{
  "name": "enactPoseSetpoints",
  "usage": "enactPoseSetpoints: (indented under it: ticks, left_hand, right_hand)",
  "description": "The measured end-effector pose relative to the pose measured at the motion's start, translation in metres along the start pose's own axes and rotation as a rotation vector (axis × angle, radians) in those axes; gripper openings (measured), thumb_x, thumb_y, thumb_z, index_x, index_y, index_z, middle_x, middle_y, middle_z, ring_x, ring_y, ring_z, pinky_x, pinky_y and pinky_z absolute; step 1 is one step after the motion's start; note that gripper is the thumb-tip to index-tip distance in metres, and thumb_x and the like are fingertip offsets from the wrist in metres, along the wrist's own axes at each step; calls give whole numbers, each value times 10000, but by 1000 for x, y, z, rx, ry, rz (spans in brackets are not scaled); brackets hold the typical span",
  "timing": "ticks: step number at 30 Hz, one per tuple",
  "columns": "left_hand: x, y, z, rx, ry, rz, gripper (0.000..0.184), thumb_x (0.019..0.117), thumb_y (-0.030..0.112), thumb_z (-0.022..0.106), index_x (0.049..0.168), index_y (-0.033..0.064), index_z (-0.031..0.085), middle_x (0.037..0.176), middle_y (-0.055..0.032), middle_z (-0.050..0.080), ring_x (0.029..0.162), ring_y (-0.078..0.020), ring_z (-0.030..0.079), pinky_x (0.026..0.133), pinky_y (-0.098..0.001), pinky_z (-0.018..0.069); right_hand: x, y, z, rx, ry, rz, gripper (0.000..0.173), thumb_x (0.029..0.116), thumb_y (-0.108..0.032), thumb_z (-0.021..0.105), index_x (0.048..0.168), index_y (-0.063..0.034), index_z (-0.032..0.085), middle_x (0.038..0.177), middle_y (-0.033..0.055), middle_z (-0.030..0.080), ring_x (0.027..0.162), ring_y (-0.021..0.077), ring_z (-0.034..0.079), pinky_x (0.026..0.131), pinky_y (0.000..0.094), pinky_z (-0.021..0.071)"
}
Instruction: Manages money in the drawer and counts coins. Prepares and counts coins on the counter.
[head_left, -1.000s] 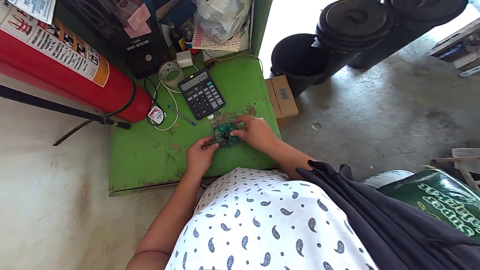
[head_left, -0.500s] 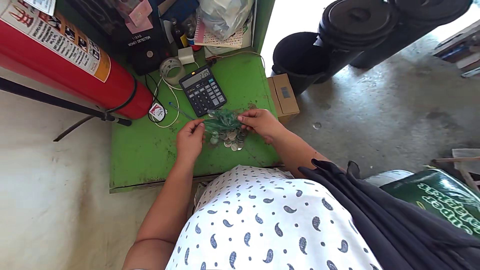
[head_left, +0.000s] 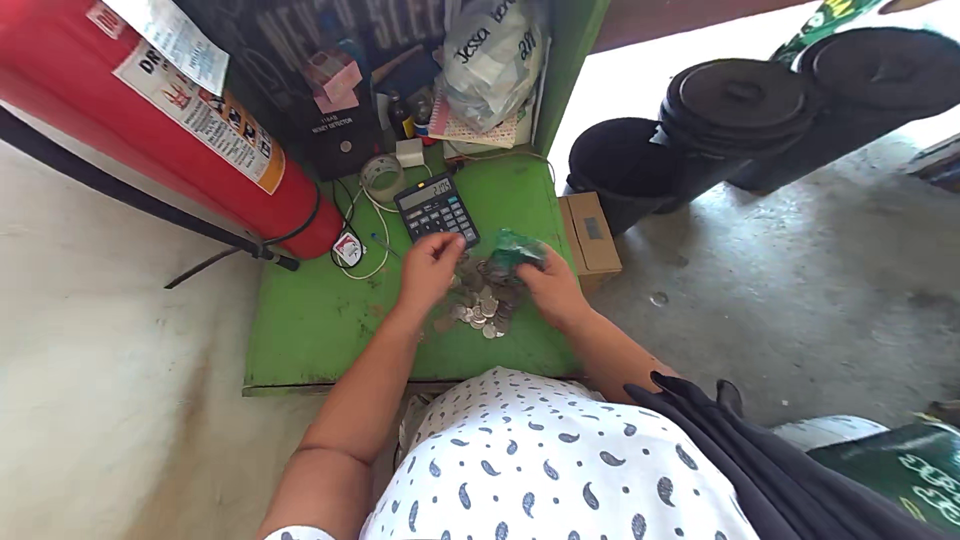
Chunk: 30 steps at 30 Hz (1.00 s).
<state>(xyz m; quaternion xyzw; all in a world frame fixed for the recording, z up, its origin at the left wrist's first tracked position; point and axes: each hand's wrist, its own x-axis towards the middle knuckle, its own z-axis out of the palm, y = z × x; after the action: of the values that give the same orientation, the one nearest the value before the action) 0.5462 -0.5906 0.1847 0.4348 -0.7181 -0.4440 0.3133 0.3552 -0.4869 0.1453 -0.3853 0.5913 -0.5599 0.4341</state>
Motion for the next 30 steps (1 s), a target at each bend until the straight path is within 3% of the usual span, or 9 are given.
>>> enactPoseSetpoints:
  ticks: [2, 4, 7, 10, 13, 17, 20, 24, 30]
  left_hand:
    - [31, -12, -18, 206, 89, -1, 314, 1041, 242, 611, 1267, 37, 684, 1249, -158, 672, 1086, -240, 679, 976, -424, 560]
    - [60, -20, -36, 424, 96, -33, 373, 1051, 226, 585, 1374, 44, 619, 1368, -190, 607, 1149, -296, 657, 1001, -463, 541]
    - [97, -29, -52, 638, -2, -77, 386, 1069, 242, 549, 1398, 46, 596, 1450, -188, 562, 1295, -336, 589, 1085, -527, 482]
    - [119, -29, -57, 769, -67, -150, 435, 1069, 346, 544, 1376, 46, 617, 1425, -218, 570, 1296, -384, 580, 1071, -585, 476]
    - [133, -26, -55, 873, -162, -212, 410, 1075, 344, 536, 1313, 30, 648, 1355, -253, 593, 1266, -423, 584, 1041, -616, 479]
    - [150, -24, -66, 734, -215, -177, 357, 1089, 302, 527, 1250, 22, 678, 1235, -241, 674, 1212, -404, 626, 1055, -619, 458]
    - [168, -18, -74, 667, -120, -97, 334, 1088, 271, 525, 1250, 31, 692, 1245, -220, 683, 1220, -383, 631, 1077, -608, 453]
    - [186, -17, -70, 663, -26, -114, 325, 1091, 204, 500, 1298, 19, 669, 1301, -228, 661, 1267, -384, 608, 1104, -573, 442]
    - [161, -8, -56, 730, 119, -72, 383, 1011, 212, 634, 1356, 46, 627, 1412, -227, 564, 1278, -376, 589, 1070, -542, 494]
  right_hand:
    - [9, 6, -14, -96, 104, -28, 353, 984, -35, 569, 1337, -20, 561, 1196, 107, 686, 1078, 153, 677, 950, 391, 572]
    - [17, 16, -26, -230, 188, -26, 395, 989, -23, 576, 1378, 12, 521, 1223, 169, 672, 1093, 215, 680, 964, 443, 562]
    - [25, 25, -32, -339, 276, -37, 393, 993, -20, 586, 1378, 28, 521, 1237, 211, 665, 1141, 271, 669, 1007, 495, 536]
    - [27, 30, -29, -348, 278, -67, 391, 979, -17, 588, 1360, 29, 514, 1224, 208, 655, 1130, 256, 666, 986, 474, 548]
    - [26, 36, -30, -349, 259, -114, 417, 947, -16, 577, 1357, 39, 523, 1229, 206, 656, 1127, 246, 667, 975, 443, 553]
    - [26, 39, -31, -379, 232, -187, 350, 944, -25, 573, 1281, 62, 608, 1258, 218, 653, 1168, 241, 649, 1015, 415, 531]
    - [26, 35, -30, -426, 207, -198, 292, 941, -26, 558, 1191, 70, 675, 1255, 250, 657, 1179, 298, 644, 1026, 448, 514]
    - [26, 33, -29, -434, 185, -197, 255, 937, -11, 566, 1148, 61, 690, 1222, 231, 669, 1137, 288, 657, 985, 452, 530]
    - [23, 36, -34, -427, 196, -219, 253, 940, -31, 575, 1155, 47, 682, 1199, 218, 662, 1105, 279, 659, 955, 475, 541]
